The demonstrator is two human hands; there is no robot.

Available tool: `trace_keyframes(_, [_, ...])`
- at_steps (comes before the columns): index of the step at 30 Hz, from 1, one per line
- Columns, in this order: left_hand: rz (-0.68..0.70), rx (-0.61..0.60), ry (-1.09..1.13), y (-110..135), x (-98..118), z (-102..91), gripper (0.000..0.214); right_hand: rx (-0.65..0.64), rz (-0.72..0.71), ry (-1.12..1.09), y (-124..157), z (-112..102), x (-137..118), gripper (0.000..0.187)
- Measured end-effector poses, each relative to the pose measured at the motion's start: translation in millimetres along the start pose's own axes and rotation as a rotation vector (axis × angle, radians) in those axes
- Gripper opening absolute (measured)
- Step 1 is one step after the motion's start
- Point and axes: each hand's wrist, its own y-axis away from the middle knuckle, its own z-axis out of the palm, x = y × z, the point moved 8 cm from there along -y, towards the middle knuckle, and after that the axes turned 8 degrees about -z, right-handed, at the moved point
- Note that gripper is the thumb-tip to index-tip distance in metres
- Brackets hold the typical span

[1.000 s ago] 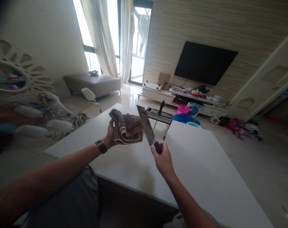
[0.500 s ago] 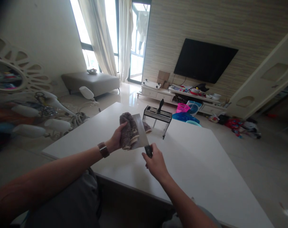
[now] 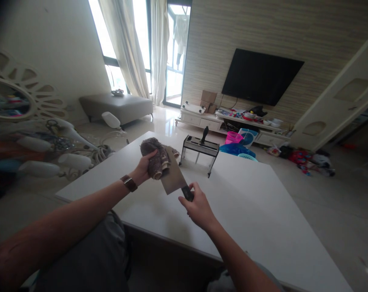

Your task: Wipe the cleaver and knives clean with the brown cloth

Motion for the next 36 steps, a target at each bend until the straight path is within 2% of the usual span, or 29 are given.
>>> trace_keyframes(4, [0.094, 0.019, -0.012, 1, 24, -9.7, 0.031, 0.059, -0.007, -0.018, 3, -6, -2, 0.035])
trace_keyframes(8, [0.068, -0.036, -0.005, 8, 17, -1.1, 0.035, 0.148, -0.026, -0.028, 2, -14, -1, 0.037])
trace_keyframes(11, [-0.043, -0.096, -0.018, 17, -11, 15.4, 0.037, 0.200, -0.033, -0.062, 0, -17, 1, 0.039])
trace_keyframes(15, [-0.269, -0.197, -0.081, 33, -71, 36.4, 0.040, 0.246, -0.019, -0.123, -2, -17, 7, 0.039])
trace_keyframes(17, [-0.367, -0.206, -0.123, 39, -98, 39.2, 0.038, 0.246, -0.013, -0.152, -2, -15, 10, 0.036])
trace_keyframes(20, [-0.342, -0.151, -0.196, 42, -113, 35.4, 0.031, 0.241, -0.024, -0.158, -2, -13, 10, 0.030])
trace_keyframes(24, [-0.197, -0.107, -0.291, 40, -101, 33.5, 0.037, 0.213, -0.010, -0.164, -1, -11, 11, 0.030])
trace_keyframes(31, [-0.029, -0.071, -0.398, 29, -69, 34.9, 0.045, 0.210, -0.019, -0.155, -4, -14, 4, 0.032])
trace_keyframes(34, [0.002, -0.021, -0.368, 21, -51, 28.1, 0.044, 0.212, -0.019, -0.128, -3, -18, 2, 0.030])
trace_keyframes(36, [-0.049, -0.006, -0.306, 16, -44, 21.0, 0.039, 0.187, -0.003, -0.121, -1, -16, 2, 0.029])
